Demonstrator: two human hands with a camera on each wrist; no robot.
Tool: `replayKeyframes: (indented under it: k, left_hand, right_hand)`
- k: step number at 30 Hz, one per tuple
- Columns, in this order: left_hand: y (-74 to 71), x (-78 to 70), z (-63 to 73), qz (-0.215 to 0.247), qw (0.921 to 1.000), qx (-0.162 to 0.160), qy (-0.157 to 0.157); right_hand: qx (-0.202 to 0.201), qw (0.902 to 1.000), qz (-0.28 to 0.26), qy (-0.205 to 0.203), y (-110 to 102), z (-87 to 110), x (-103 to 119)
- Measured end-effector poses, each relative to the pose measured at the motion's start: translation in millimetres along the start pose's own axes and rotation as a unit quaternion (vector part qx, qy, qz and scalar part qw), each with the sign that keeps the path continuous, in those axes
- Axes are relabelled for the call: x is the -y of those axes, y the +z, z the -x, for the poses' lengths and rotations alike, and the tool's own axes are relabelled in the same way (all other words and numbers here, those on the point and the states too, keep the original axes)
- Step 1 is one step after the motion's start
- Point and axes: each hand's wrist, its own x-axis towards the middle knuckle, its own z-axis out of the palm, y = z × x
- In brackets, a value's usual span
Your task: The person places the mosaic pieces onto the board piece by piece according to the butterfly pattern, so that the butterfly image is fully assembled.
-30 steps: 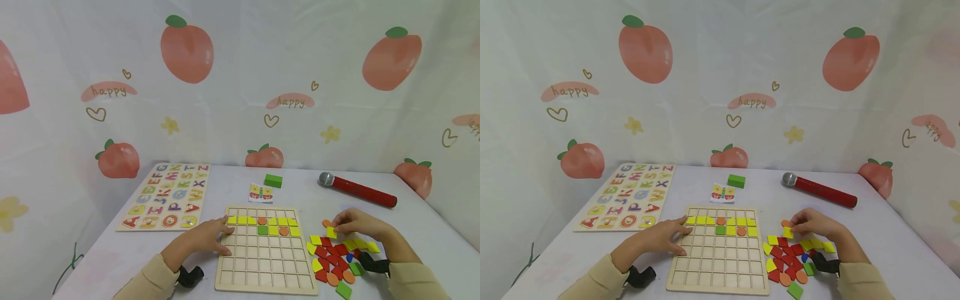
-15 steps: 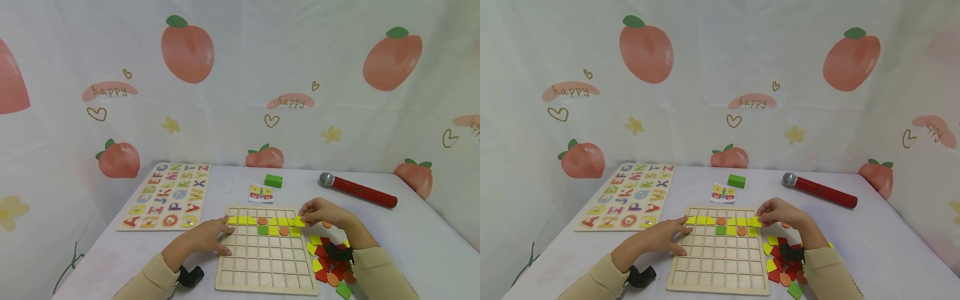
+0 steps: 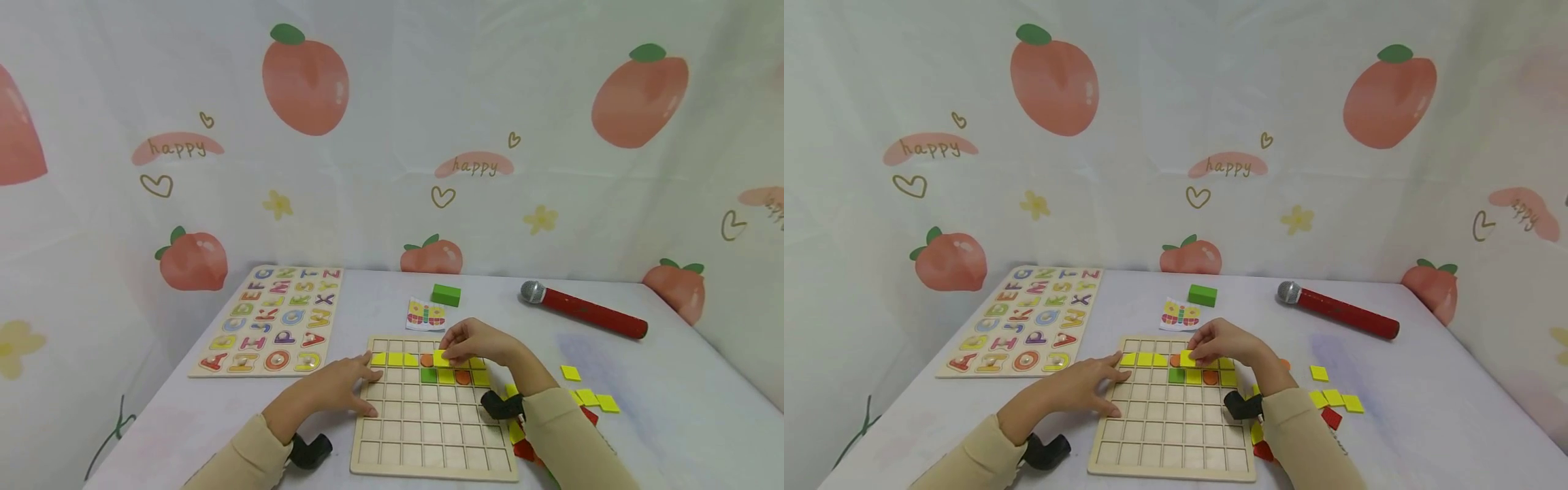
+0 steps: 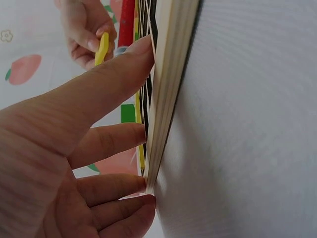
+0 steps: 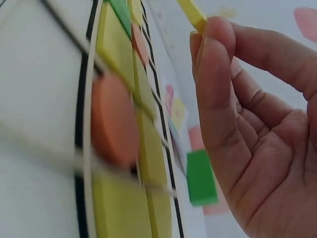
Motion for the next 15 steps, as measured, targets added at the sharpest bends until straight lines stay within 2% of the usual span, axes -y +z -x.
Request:
replayKeyframes:
  k: [6,9,15]
  left_hand:
    - [-1.0,1.4,-1.2,-0.002,1.0000,0.002,-0.002]
    - [-0.8,1.4,-1.5,-0.001,1.0000,0.003,-0.004]
    - [0.3,0.1,-1.5,0.004,0.9999,0.004,-0.010]
  right_hand:
    - [0.010,0.9994,-0.023,-0.022,19,-16.5,8]
    - [0.009,0.9995,-0.027,-0.016,29,-23.9,10]
    - [-0.010,0.9999,-0.004,0.003,44,-30.6,9]
